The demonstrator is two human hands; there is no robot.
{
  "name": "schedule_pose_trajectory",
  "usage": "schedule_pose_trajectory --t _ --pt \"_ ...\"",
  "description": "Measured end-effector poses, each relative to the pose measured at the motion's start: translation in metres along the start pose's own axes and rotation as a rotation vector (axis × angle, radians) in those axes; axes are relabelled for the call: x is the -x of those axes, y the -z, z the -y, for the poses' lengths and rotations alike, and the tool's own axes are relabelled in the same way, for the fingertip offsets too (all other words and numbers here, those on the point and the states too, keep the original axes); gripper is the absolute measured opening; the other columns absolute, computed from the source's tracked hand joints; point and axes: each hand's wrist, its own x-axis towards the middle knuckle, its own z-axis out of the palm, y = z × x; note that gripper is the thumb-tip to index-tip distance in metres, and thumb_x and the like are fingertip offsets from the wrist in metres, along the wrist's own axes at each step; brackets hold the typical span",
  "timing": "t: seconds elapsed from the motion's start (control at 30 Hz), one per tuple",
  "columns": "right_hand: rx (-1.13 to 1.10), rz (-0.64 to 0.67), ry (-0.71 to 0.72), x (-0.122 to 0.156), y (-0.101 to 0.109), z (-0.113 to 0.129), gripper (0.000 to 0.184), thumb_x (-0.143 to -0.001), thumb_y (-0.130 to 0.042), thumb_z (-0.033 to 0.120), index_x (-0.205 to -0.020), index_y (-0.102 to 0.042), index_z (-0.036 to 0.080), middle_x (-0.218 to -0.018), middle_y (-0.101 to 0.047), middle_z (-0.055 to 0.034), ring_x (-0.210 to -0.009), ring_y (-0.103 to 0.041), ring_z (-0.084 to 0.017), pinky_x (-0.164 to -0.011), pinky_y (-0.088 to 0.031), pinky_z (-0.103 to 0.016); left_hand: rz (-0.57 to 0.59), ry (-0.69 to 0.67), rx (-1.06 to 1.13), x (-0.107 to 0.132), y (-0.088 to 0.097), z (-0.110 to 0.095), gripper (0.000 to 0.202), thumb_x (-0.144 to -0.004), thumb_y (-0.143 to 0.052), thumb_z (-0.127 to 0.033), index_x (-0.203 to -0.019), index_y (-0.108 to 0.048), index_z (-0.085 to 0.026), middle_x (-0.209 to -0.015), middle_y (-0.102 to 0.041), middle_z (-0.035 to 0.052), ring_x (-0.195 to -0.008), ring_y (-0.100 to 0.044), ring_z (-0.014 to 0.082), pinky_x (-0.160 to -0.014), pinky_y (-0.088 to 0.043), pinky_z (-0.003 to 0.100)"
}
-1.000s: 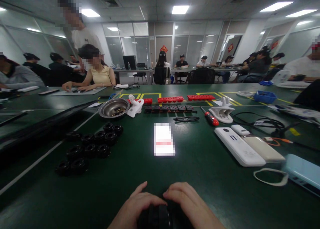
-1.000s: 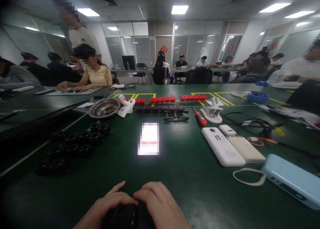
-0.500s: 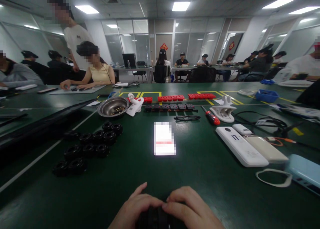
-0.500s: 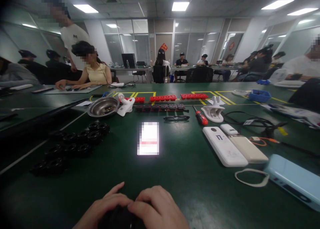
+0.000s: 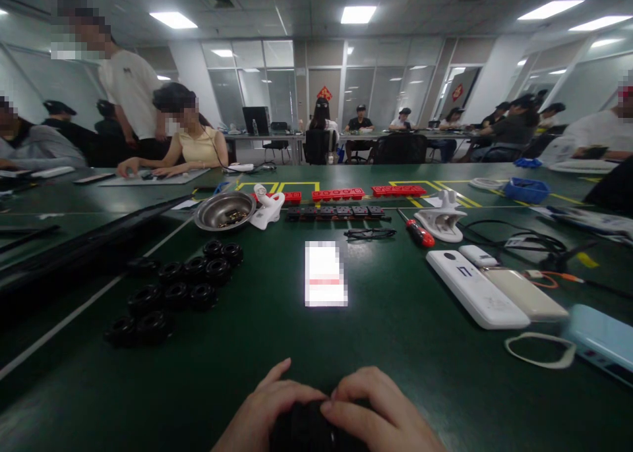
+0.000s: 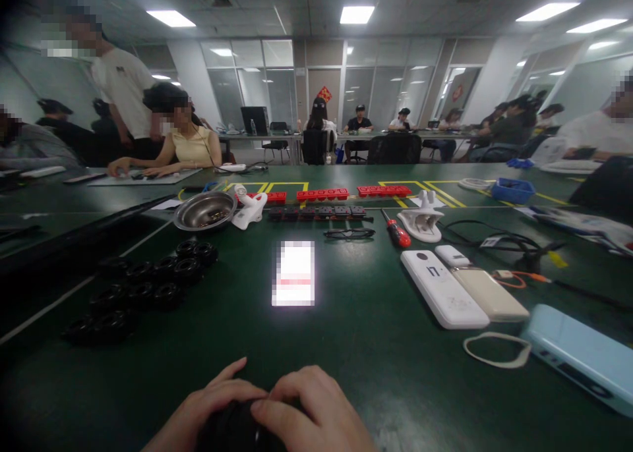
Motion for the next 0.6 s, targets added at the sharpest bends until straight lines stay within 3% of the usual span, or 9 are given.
schedule_pose_trajectory --t 0.13,0.3,0.4,0.5,0.6 --pt "0.073 -0.044 0.179 0.002 -0.007 -0.006 0.024 -0.089 -0.042 0.033 -0.111 -0.049 0.028 -0.093 -0.06 -0.0044 -0.085 -0.056 -0.016 -0.071 -0.049 -0.026 0.003 -0.011 -0.002 -0.001 0.0 -0.001 0.028 -0.068 -0.061 -0.04 -0.09 -0.063 -0.024 -0.09 -0.07 0.0002 -0.088 -0.062 0.0198 -0.105 -0.013 0.05" --pt "-0.019 -0.127 0.172 0.0 -0.017 -0.017 0.047 -0.081 -0.04 0.058 -0.107 -0.051 0.021 -0.093 -0.058 -0.0091 -0.083 -0.057 -0.019 -0.07 -0.05 -0.03 -0.016 -0.037 0.002 0.001 0.0 -0.003 0.03 -0.067 -0.062 -0.041 -0.089 -0.062 -0.021 -0.087 -0.069 0.0 -0.084 -0.063 0.0197 -0.105 -0.015 0.05" --pt "-0.006 -0.005 0.118 -0.001 -0.01 -0.013 0.044 -0.08 -0.045 0.055 -0.105 -0.054 0.019 -0.094 -0.059 -0.0097 -0.086 -0.057 -0.019 -0.073 -0.049 -0.031 0.003 -0.046 -0.028 0.001 0.0 -0.003 0.035 -0.063 -0.064 -0.042 -0.09 -0.062 -0.021 -0.088 -0.069 0.0009 -0.085 -0.063 0.0214 -0.105 -0.013 0.052" --pt "0.047 -0.008 0.16 -0.002 -0.002 -0.006 0.042 -0.085 -0.038 0.052 -0.105 -0.055 0.02 -0.091 -0.059 -0.0091 -0.083 -0.057 -0.019 -0.07 -0.05 -0.03 0.053 -0.052 -0.049 0.0 0.001 -0.001 0.041 -0.06 -0.066 -0.043 -0.095 -0.061 -0.022 -0.093 -0.069 0.0021 -0.09 -0.062 0.0235 -0.104 -0.01 0.054" --pt "0.12 0.001 0.149 -0.002 0.001 -0.002 0.026 -0.09 -0.037 0.036 -0.106 -0.053 0.023 -0.089 -0.061 -0.0059 -0.082 -0.057 -0.017 -0.068 -0.05 -0.026 0.06 -0.045 -0.055 -0.001 0.001 -0.001 0.041 -0.062 -0.064 -0.044 -0.096 -0.061 -0.023 -0.094 -0.069 0.0021 -0.09 -0.062 0.0226 -0.104 -0.011 0.054"
